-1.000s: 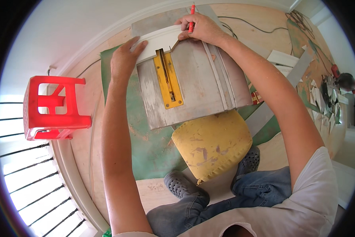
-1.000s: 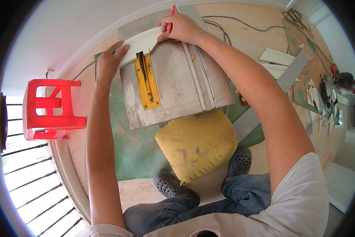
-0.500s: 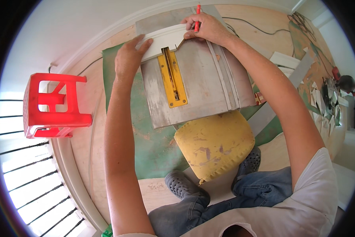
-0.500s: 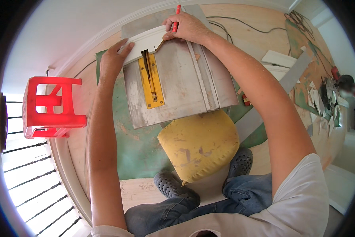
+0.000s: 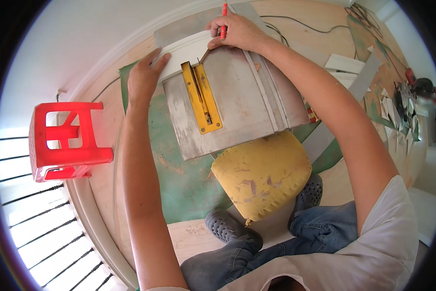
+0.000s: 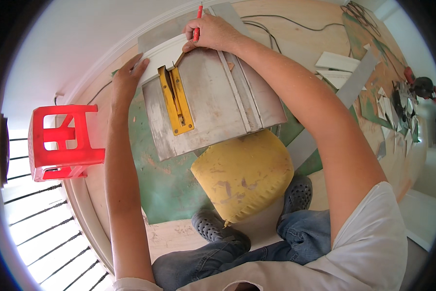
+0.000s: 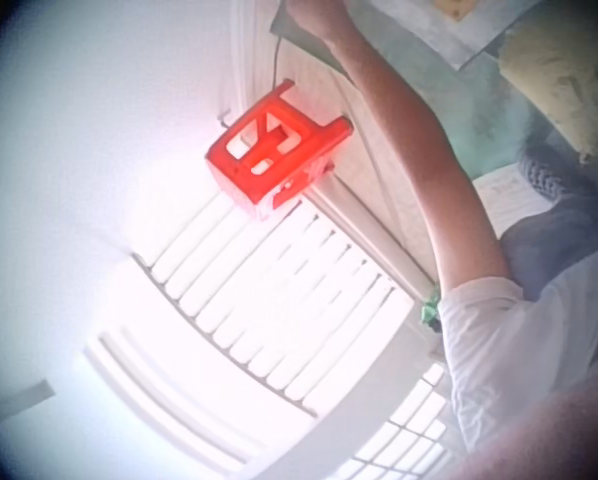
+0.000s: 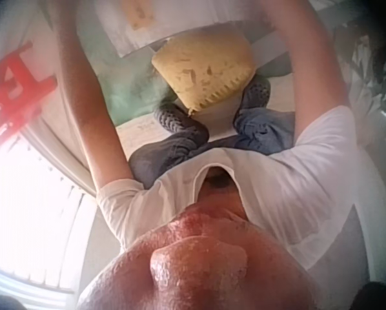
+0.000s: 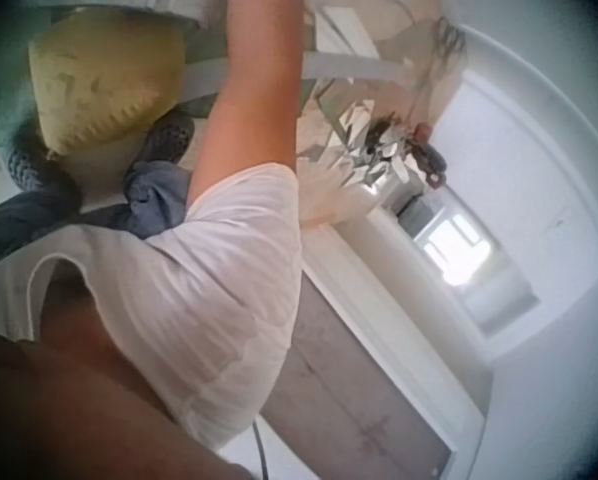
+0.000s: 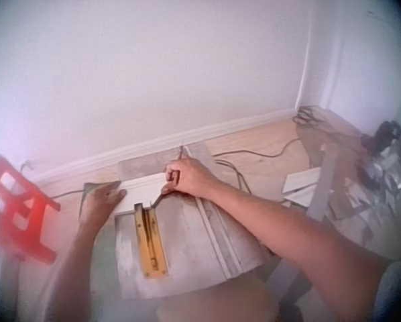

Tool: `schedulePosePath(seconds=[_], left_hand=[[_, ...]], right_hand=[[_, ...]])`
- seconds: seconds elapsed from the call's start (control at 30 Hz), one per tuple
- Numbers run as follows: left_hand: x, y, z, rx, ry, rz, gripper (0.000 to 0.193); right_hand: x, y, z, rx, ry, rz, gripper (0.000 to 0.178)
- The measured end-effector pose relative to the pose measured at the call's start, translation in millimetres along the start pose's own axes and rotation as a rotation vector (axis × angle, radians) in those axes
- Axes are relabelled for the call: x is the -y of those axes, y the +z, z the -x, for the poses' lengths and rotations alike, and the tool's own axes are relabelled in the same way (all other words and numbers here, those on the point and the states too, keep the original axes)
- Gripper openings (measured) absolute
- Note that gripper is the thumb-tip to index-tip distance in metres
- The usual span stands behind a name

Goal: Measure, cut, and fit decorative molding pieces to a curved surface or staircase element.

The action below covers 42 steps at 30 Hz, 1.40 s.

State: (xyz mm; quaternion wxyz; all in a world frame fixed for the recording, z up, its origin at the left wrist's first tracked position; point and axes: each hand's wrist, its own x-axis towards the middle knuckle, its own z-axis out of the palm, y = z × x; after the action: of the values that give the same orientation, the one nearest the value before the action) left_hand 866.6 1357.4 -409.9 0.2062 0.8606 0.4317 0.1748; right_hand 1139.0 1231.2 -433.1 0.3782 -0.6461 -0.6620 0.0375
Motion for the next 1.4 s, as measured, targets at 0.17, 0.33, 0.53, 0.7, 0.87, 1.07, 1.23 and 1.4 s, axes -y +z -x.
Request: schedulePosePath(seconds=[0.17,0.33,0.53,0.7,0.87,1.07,1.23,1.4], left_hand=[[1.7,-2.4,1.6,-0.028,0.03,0.012,0.059],[-0.2,-0.5,0.3,-0.01,0.004,0.001,0.061],[-1.1,0.3,2.0,-0.02,-0.012,-0.002,0.064],[-12.0,1.3,5.7,-0.039,0.002,0.01,0.06],[-11.3,1.3,0.8,-0.034,-0.001,-0.045,0.065],[7.8,2.4,-31.4,-0.044,0.047,-0.008,0.063],[16.4,6.9,-38.3,-0.043,0.088,0.009,0.062],[9.6,3.3,-26.1,-0.023,0.024,0.013,0.063]], right_hand=[[0.2,2.2,-1.7,-0.013,-0.037,0.035,0.044],[-3.7,2.4,-1.3,-0.039,-0.072,0.046,0.045],[6.2,-3.9,-0.3,0.034,0.008,-0.025,0.043],[9.5,-11.2,1.6,0.078,0.05,-0.075,0.033],[9.5,-11.6,-0.9,0.078,0.073,-0.082,0.033],[7.1,4.7,-12.4,0.01,0.165,0.027,0.035],[-4.6,8.1,-10.7,-0.107,0.005,0.184,0.052],[-5.0,8.9,-8.1,-0.095,-0.038,0.177,0.052]])
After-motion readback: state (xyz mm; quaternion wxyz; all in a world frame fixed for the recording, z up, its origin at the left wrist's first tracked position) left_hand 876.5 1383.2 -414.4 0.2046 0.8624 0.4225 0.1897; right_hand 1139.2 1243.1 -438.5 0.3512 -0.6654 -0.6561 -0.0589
